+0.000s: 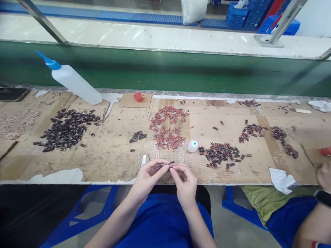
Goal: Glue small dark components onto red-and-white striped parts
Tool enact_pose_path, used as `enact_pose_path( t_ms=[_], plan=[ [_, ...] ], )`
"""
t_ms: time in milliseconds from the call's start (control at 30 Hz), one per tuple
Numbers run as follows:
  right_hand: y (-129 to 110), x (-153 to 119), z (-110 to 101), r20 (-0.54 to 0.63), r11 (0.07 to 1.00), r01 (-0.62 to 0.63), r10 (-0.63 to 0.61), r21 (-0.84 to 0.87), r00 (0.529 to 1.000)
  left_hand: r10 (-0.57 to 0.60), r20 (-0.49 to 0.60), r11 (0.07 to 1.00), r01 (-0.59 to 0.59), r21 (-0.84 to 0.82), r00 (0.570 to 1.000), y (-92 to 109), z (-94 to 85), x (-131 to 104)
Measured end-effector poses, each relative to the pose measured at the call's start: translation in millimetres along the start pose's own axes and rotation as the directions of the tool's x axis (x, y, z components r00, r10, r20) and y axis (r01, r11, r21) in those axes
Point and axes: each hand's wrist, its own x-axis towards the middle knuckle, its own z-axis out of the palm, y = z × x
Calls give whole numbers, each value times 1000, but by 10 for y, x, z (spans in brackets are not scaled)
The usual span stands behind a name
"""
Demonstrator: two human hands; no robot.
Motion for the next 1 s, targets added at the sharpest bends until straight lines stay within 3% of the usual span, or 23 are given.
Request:
enact_pose_path(
  t_ms=[100, 233, 300, 400, 500, 733, 867, 1000],
  plan=[
    [-16, 26, -49, -46, 995, -98, 98, 2, 994, 168, -52, 958, -151, 244, 984, -47, -31, 8],
    [-16, 87, -170, -130, 987, -145, 135, -64, 982, 472, 9, 668, -364, 649, 881, -215, -75, 60],
    [-12, 103, -213, -140, 981, -146, 128, -125, 982, 523, 57, 564, -396, 724, 850, -301, -74, 89],
    [-10, 99, -223, -101, 971, -130, 111, -203, 989, 538, 78, 504, -394, 769, 839, -372, -48, 121],
    [-1, 83, -190, -45, 961, -103, 95, -258, 995, 514, 92, 522, -396, 756, 853, -368, -29, 140],
    [-15, 80, -139, -26, 951, -61, 56, -303, 998, 430, 73, 709, -387, 589, 900, -259, -44, 116],
    [-49, 94, -134, -8, 952, -18, 16, -306, 1000, 433, 86, 722, -403, 562, 897, -219, -37, 85],
    [-41, 79, -111, -6, 969, -83, 84, -232, 996, 415, 82, 741, -389, 548, 906, -204, -35, 68]
  ],
)
